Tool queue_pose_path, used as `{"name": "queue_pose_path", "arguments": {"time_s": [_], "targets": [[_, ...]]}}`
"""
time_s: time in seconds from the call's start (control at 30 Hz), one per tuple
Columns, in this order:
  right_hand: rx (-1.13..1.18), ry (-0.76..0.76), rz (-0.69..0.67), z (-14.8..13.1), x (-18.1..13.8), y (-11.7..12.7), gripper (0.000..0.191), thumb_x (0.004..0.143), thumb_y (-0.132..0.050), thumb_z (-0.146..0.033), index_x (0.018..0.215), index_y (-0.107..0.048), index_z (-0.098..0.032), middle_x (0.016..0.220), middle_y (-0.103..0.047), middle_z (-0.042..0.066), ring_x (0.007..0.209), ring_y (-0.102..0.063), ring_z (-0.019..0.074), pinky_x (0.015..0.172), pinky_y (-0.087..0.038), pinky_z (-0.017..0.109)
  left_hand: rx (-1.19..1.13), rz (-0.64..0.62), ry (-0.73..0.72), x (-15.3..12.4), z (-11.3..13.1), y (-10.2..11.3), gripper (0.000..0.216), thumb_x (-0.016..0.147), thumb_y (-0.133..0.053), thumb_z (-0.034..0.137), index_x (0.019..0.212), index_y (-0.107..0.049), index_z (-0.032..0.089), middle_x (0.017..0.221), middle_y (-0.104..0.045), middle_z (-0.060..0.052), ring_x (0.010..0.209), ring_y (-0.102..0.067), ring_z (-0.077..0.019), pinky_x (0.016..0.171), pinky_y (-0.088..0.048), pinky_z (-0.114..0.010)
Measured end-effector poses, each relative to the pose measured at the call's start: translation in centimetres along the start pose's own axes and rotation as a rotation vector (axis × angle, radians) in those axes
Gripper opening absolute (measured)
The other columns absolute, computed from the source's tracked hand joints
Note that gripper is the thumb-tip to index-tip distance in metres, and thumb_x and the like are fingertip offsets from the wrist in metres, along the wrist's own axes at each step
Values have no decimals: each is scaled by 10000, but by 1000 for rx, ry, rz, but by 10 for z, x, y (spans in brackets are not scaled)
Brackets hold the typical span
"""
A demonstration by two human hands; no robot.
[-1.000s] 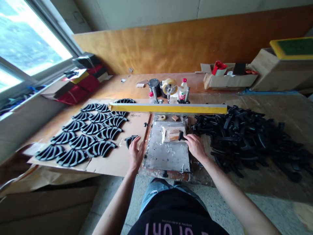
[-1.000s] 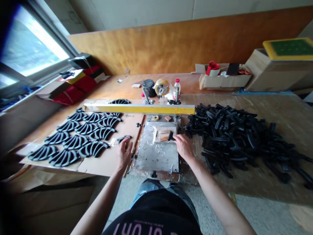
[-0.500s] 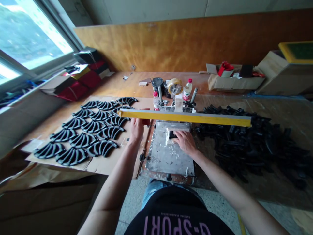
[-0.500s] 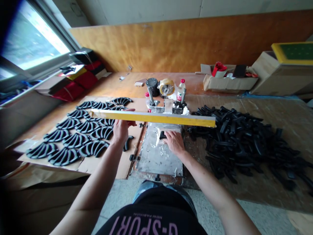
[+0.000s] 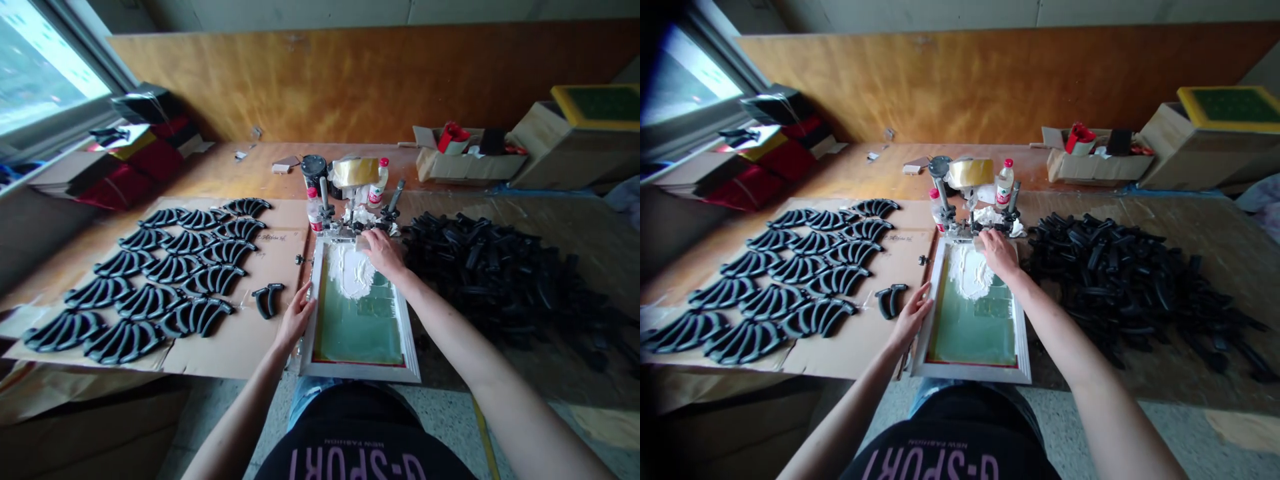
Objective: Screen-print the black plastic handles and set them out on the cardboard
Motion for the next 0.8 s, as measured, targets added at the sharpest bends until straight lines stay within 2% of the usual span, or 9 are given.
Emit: {"name": "queue_pose_path", "arguments": {"time_s": [0.1,0.2,0.27,0.33,0.47,0.53,0.6,0.73,0.8], "targets": [[-38,-18,-147,4,3,-21,128,857,-608,-223,965,-650,-167,980,-650,105,979,-553,248,862,-421,329,62,25,-1,3,-7,2,688,845,-540,532,1445,-428,214,905,-699,-40,794,-665,-179,679,-530,-280],[-115,-73,-132,8,-8,-25,121,867,-541,-165,939,-638,-152,968,-647,124,967,-539,247,845,-394,319,93,37,7,3,-10,4,681,845,-539,539,1436,-444,215,934,-708,-47,841,-673,-193,730,-537,-300],[-137,-64,-132,-2,-21,-28,158,863,-493,-116,930,-633,-149,954,-642,126,956,-530,246,832,-387,321,82,26,13,3,-12,4,682,845,-539,546,1438,-439,224,977,-712,-51,869,-672,-197,758,-535,-310],[-128,42,-155,-24,-37,-32,182,858,-465,-89,899,-630,-153,923,-634,118,934,-523,242,801,-390,323,50,19,21,4,-14,2,694,840,-543,559,1438,-436,224,1024,-713,-61,896,-669,-205,780,-530,-318],[-48,394,-210,-64,-72,-24,177,832,-483,-62,844,-627,-164,856,-618,80,888,-523,220,733,-395,307,-28,13,41,4,-16,-1,734,818,-569,579,1437,-435,209,1059,-711,-78,918,-660,-218,796,-517,-321],[25,507,-244,-67,-80,-15,153,810,-519,-59,820,-623,-171,832,-615,59,860,-530,203,726,-402,293,-31,15,46,3,-15,-2,739,814,-575,579,1435,-438,204,1040,-708,-78,894,-655,-212,780,-511,-314],[86,527,-269,-62,-79,-10,137,793,-551,-61,787,-614,-182,800,-611,37,825,-539,186,719,-413,279,-36,24,47,3,-14,-1,742,811,-579,577,1433,-442,195,1020,-702,-77,874,-650,-204,759,-504,-302],[84,400,-124,-49,-71,-9,172,798,-534,-40,835,-634,-175,854,-633,63,884,-558,205,746,-444,296,-54,46,50,1,-10,1,758,783,-607,582,1413,-471,183,965,-703,-68,835,-645,-196,706,-496,-279],[78,431,-63,-54,-80,-11,208,814,-508,-34,897,-652,-158,913,-648,92,960,-560,225,802,-456,317,-62,51,56,-1,-8,2,766,771,-617,586,1406,-479,179,921,-704,-62,795,-644,-191,673,-491,-273]]}}
Point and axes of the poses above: each hand's wrist, its own x-axis towards the middle knuckle, its own y-axis out of the back of the hand, z = x × y, the point moved 9 cm from there along x, towards the middle knuckle
